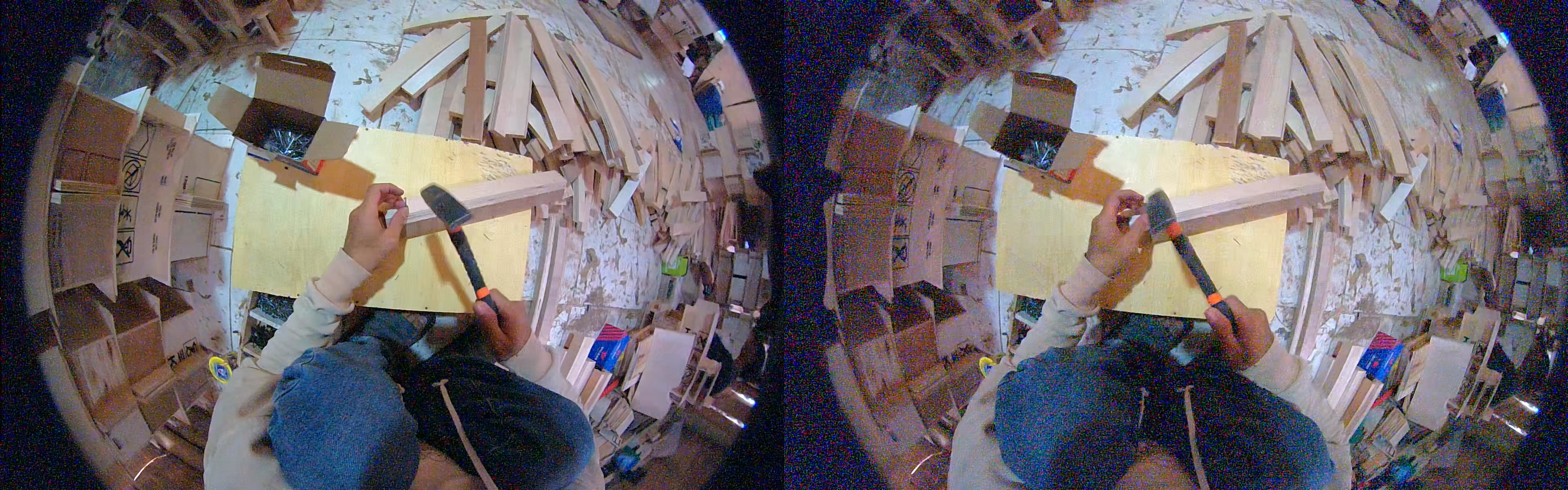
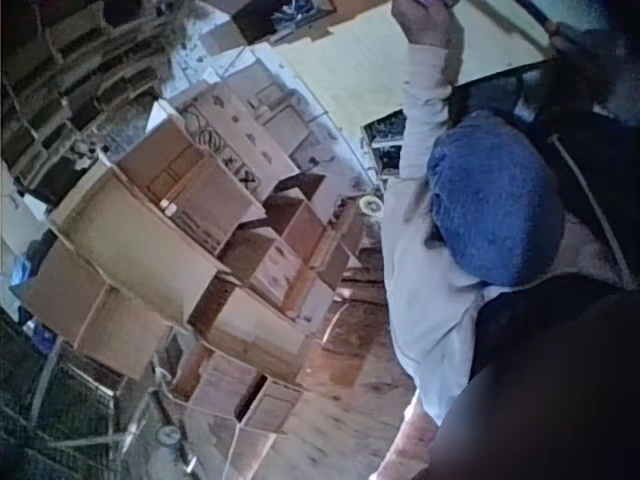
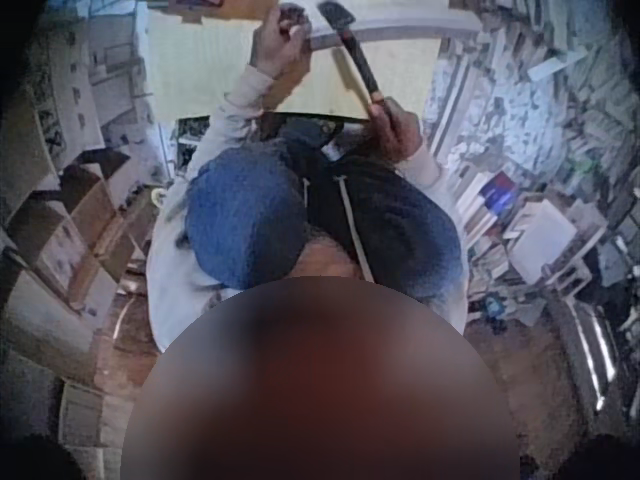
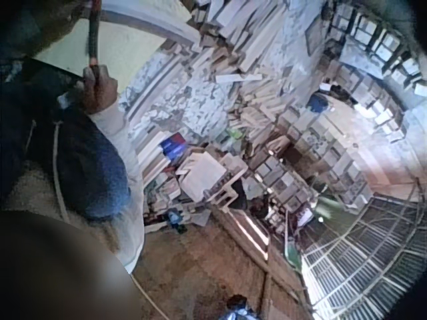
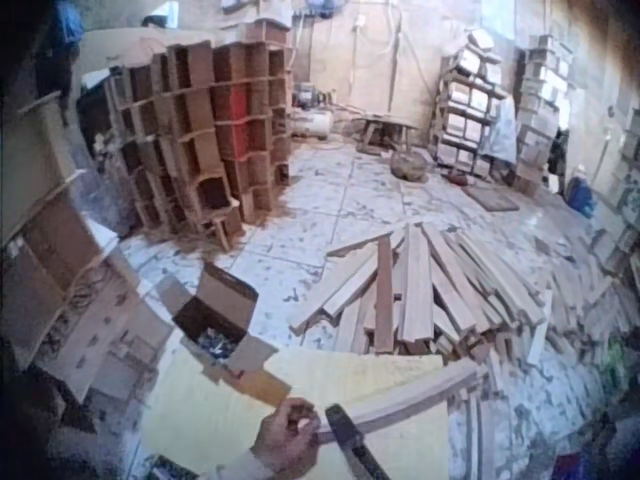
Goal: The person sits on the floor and uses a hammer to drive nails into small wooden pieces, joining them to a larger board. They repeatedly pick up pieces, align them, and hammer nails to secure them.
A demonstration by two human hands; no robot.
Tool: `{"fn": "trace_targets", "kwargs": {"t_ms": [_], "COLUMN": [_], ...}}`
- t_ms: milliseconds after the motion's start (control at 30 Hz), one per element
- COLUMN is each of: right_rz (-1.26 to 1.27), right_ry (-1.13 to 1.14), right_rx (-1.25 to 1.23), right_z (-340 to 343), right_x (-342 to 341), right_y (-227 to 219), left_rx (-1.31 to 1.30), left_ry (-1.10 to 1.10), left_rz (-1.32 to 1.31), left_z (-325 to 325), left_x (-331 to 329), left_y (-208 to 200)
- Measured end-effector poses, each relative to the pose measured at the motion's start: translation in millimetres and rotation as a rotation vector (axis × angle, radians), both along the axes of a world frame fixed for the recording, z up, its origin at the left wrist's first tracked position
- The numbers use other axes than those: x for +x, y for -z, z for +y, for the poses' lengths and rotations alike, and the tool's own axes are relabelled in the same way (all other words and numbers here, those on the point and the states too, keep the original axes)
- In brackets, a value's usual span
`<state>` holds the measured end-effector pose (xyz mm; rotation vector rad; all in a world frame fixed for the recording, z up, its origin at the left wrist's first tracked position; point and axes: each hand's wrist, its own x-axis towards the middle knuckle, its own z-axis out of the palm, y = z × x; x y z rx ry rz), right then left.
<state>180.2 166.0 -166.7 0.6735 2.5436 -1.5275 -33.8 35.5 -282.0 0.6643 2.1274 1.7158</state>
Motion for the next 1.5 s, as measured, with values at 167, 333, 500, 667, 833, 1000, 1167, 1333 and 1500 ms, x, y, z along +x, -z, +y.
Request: {"fn": "trace_targets", "kwargs": {"t_ms": [167,333,500,667,833,1000,1167,1333,1500], "right_rz": [-0.275,-0.275,-0.285,-0.174,-0.049,-0.045,-0.073,-0.122,0.043], "right_ry": [0.045,0.026,0.058,0.030,-0.066,-0.092,-0.005,0.040,0.027], "right_rx": [0.069,0.069,-0.003,0.109,0.058,0.118,0.067,0.003,-0.052], "right_z": [-1,1,-6,-18,-18,-18,-9,-1,-1], "right_x": [32,58,65,56,22,12,23,3,-6], "right_y": [45,71,90,95,92,81,60,28,-13], "left_rx": [-0.001,-0.025,0.132,0.240,0.046,0.059,0.071,0.191,0.285], "left_ry": [0.019,0.112,0.142,0.039,0.136,0.154,0.160,0.187,0.159], "left_rz": [-0.041,0.083,-0.108,-0.203,0.187,0.325,0.205,0.216,0.162], "left_z": [0,-2,5,9,9,10,0,0,3], "left_x": [-1,2,15,7,-9,-19,-16,-10,-7], "left_y": [-8,-2,3,-2,-12,-13,-4,3,7]}}
